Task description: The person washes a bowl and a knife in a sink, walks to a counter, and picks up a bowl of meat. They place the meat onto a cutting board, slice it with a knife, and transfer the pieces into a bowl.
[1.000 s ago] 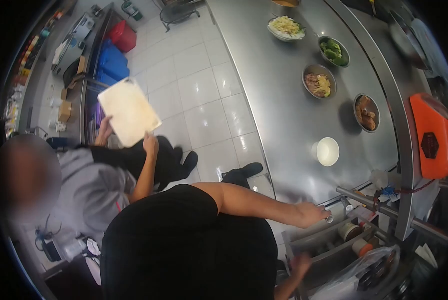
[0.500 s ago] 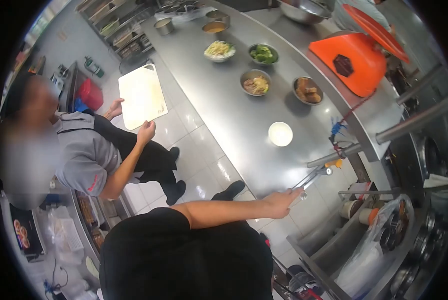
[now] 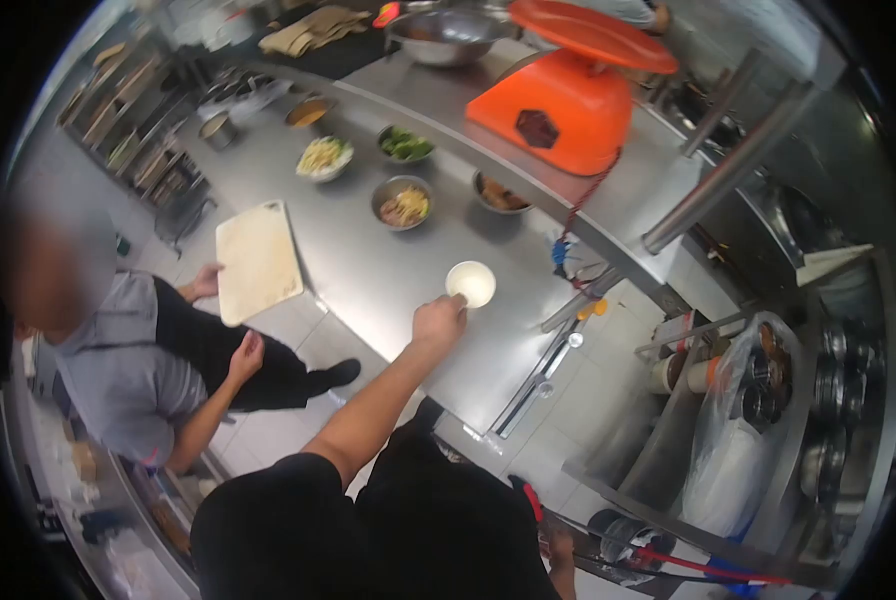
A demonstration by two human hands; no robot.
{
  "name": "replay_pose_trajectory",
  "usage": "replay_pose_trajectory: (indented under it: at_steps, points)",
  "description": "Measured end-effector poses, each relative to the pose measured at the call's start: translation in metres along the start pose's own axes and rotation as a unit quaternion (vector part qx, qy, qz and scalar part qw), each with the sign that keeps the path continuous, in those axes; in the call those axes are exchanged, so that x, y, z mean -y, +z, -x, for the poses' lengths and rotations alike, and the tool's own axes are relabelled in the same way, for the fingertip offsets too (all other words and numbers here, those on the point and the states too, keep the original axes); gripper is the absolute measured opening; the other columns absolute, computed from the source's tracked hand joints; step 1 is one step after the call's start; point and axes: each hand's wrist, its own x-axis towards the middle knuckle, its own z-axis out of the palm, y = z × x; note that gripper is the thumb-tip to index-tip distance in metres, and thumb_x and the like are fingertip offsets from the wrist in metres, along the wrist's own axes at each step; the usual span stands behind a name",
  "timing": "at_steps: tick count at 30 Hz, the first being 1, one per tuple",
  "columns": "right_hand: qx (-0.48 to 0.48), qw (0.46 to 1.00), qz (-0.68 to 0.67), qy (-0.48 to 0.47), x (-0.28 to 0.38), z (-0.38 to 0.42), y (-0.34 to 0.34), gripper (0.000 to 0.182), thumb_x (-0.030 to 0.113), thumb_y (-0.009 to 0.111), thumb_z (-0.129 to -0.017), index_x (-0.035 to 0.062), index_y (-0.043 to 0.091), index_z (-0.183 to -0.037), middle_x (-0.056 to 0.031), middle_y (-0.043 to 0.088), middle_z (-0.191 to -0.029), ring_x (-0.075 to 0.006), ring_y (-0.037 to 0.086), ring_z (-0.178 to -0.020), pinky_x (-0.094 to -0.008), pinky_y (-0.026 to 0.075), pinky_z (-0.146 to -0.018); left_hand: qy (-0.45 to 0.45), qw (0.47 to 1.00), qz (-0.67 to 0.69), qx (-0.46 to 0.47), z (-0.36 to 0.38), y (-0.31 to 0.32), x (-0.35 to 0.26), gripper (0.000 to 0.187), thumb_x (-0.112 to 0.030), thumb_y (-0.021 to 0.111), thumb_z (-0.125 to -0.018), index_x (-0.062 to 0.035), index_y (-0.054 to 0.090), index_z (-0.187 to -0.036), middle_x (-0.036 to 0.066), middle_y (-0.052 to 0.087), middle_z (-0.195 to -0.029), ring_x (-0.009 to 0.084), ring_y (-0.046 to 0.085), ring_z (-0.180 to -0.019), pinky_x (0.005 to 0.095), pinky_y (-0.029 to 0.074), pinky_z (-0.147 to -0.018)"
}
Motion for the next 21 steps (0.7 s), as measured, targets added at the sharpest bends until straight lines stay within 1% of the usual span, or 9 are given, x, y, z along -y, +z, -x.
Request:
replay_pose_trajectory:
  at_steps: [5, 7, 9, 11, 12, 15, 18, 19, 21]
  points:
    - [0.009, 0.996, 0.036, -0.087, -0.027, -0.006, 0.002, 0.036, 0.034, 0.059, -0.096, 0.0068, 0.062, -0.119, -0.0083, 0.067, -0.088, -0.0235, 0.068, -0.067, -0.0393, 0.057, -0.057, 0.051, 0.999, 0.006, 0.005, -0.018, 0.008, -0.012, 0.015, -0.021, 0.067, -0.089, -0.0159, 0.071, -0.102, 0.013, 0.071, -0.092, 0.0351, 0.071, -0.082, 0.0479, 0.057, -0.074]
    - [-0.012, 0.999, -0.041, -0.025, -0.023, -0.021, 0.011, 0.036, 0.032, 0.06, -0.095, 0.0058, 0.062, -0.12, -0.009, 0.067, -0.088, -0.024, 0.069, -0.068, -0.0405, 0.059, -0.058, 0.077, 0.997, 0.012, 0.004, -0.03, 0.011, -0.029, 0.012, -0.022, 0.067, -0.089, -0.0147, 0.071, -0.099, 0.013, 0.071, -0.09, 0.0346, 0.071, -0.08, 0.0475, 0.057, -0.073]
    - [-0.025, 0.973, -0.186, 0.134, -0.021, -0.032, 0.021, 0.036, 0.031, 0.061, -0.095, 0.0047, 0.063, -0.119, -0.0099, 0.067, -0.089, -0.0242, 0.069, -0.069, -0.0419, 0.06, -0.059, 0.097, 0.995, 0.012, 0.009, -0.04, 0.016, -0.042, 0.013, -0.022, 0.068, -0.089, -0.0148, 0.071, -0.099, 0.013, 0.071, -0.09, 0.0345, 0.072, -0.079, 0.0476, 0.058, -0.073]
    - [-0.037, 0.974, -0.203, 0.095, -0.012, -0.035, 0.024, 0.036, 0.031, 0.062, -0.094, 0.0043, 0.063, -0.119, -0.0111, 0.067, -0.089, -0.0247, 0.07, -0.07, -0.042, 0.061, -0.06, 0.105, 0.994, 0.01, 0.017, -0.052, 0.031, -0.05, 0.015, -0.022, 0.068, -0.089, -0.0161, 0.072, -0.103, 0.013, 0.071, -0.09, 0.0348, 0.072, -0.08, 0.0483, 0.058, -0.075]
    - [-0.042, 0.974, -0.209, 0.077, -0.009, -0.032, 0.026, 0.036, 0.031, 0.062, -0.094, 0.0041, 0.063, -0.118, -0.0117, 0.068, -0.089, -0.0249, 0.07, -0.07, -0.0421, 0.061, -0.06, 0.106, 0.994, 0.005, 0.031, -0.055, 0.038, -0.05, 0.021, -0.023, 0.069, -0.089, -0.0172, 0.07, -0.11, 0.013, 0.071, -0.093, 0.0349, 0.072, -0.082, 0.0488, 0.057, -0.076]
    - [-0.063, 0.967, -0.229, 0.095, 0.02, -0.013, 0.037, 0.036, 0.035, 0.063, -0.099, 0.0018, 0.062, -0.113, -0.0104, 0.065, -0.08, -0.0231, 0.065, -0.061, -0.0377, 0.051, -0.048, 0.097, 0.993, 0.004, 0.065, -0.054, 0.044, -0.054, 0.042, -0.024, 0.07, -0.089, -0.0189, 0.06, -0.129, 0.014, 0.069, -0.104, 0.0355, 0.071, -0.09, 0.0496, 0.057, -0.08]
    - [-0.073, 0.965, -0.243, 0.062, -0.004, -0.022, 0.049, 0.039, 0.033, 0.065, -0.097, 0.001, 0.06, -0.117, -0.0109, 0.066, -0.082, -0.0233, 0.066, -0.062, -0.0362, 0.054, -0.05, 0.074, 0.994, 0.037, 0.066, -0.029, 0.02, -0.059, 0.06, -0.025, 0.07, -0.089, -0.017, 0.047, -0.143, 0.016, 0.064, -0.118, 0.0367, 0.069, -0.099, 0.0491, 0.056, -0.085]
    - [-0.027, 0.967, -0.247, 0.047, -0.015, -0.023, 0.05, 0.036, 0.031, 0.065, -0.097, 0.0018, 0.06, -0.117, -0.0121, 0.067, -0.084, -0.0258, 0.068, -0.067, -0.0385, 0.056, -0.056, 0.068, 0.994, 0.051, 0.062, -0.017, 0.017, -0.054, 0.064, -0.026, 0.07, -0.089, -0.0159, 0.043, -0.146, 0.017, 0.062, -0.122, 0.0372, 0.069, -0.101, 0.0489, 0.056, -0.086]
    - [-0.018, 0.972, -0.228, 0.054, -0.032, -0.027, 0.054, 0.036, 0.031, 0.065, -0.096, 0.0018, 0.06, -0.117, -0.0123, 0.067, -0.084, -0.0262, 0.068, -0.068, -0.0388, 0.056, -0.056, 0.046, 0.994, 0.031, 0.092, 0.014, 0.01, -0.042, 0.071, -0.028, 0.071, -0.089, -0.0137, 0.039, -0.15, 0.018, 0.06, -0.127, 0.0384, 0.067, -0.105, 0.0487, 0.055, -0.089]
